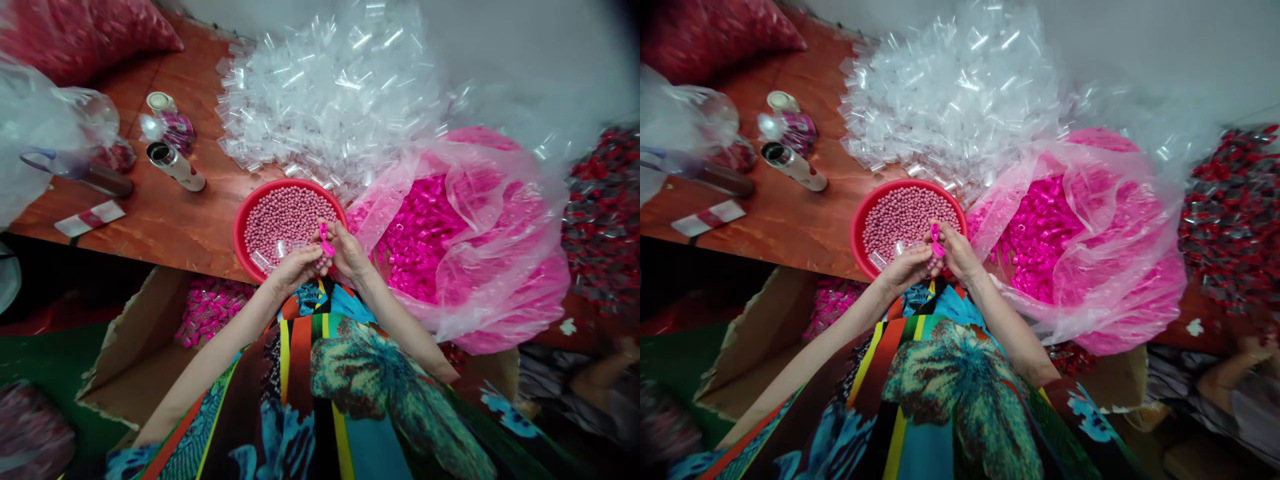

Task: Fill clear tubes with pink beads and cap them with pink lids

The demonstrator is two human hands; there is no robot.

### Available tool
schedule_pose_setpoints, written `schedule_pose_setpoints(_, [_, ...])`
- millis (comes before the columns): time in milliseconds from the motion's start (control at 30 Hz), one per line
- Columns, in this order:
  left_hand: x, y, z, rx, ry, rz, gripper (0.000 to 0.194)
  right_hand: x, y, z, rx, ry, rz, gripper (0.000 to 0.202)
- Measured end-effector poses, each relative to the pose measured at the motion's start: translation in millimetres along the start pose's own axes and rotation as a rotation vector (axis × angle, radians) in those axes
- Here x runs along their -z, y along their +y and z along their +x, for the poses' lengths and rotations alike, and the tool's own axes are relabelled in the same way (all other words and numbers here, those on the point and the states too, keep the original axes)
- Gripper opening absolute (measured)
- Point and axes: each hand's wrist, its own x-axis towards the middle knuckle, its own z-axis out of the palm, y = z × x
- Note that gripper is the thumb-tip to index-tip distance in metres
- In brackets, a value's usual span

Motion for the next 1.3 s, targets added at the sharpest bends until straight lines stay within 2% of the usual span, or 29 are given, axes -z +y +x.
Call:
schedule_pose_setpoints(100, [0.9,2.0,2.3,-0.029,0.088,-0.162,0.013,3.4,-1.1,-8.7,0.172,-0.009,-0.231,0.061])
schedule_pose_setpoints(200, [1.1,5.0,4.6,0.036,0.181,-0.264,0.017,4.6,4.8,-16.7,0.308,-0.091,-0.544,0.077])
schedule_pose_setpoints(300, [0.3,6.6,6.4,0.096,0.241,-0.291,0.021,1.9,10.9,-17.2,0.393,-0.047,-0.718,0.083])
schedule_pose_setpoints(533, [-1.2,2.1,7.6,0.016,0.205,-0.217,0.014,0.8,16.1,-10.5,0.470,0.067,-0.955,0.071])
schedule_pose_setpoints(667, [0.2,-6.1,8.7,-0.098,0.196,-0.007,0.028,3.8,24.4,-8.4,0.509,0.068,-1.124,0.072])
schedule_pose_setpoints(800, [3.5,-9.9,9.3,-0.109,0.205,0.056,0.032,6.1,27.4,-7.1,0.483,0.062,-1.206,0.077])
schedule_pose_setpoints(900, [7.1,-10.1,8.8,-0.092,0.181,0.060,0.035,6.6,25.5,-8.2,0.459,0.086,-1.234,0.072])
schedule_pose_setpoints(1167, [11.2,-16.5,14.1,-0.138,0.177,0.173,0.041,8.0,24.8,-11.0,0.529,0.071,-1.302,0.068])
schedule_pose_setpoints(1300, [9.9,-17.4,15.5,-0.165,0.192,0.265,0.041,10.3,24.4,-9.4,0.543,0.079,-1.343,0.058])
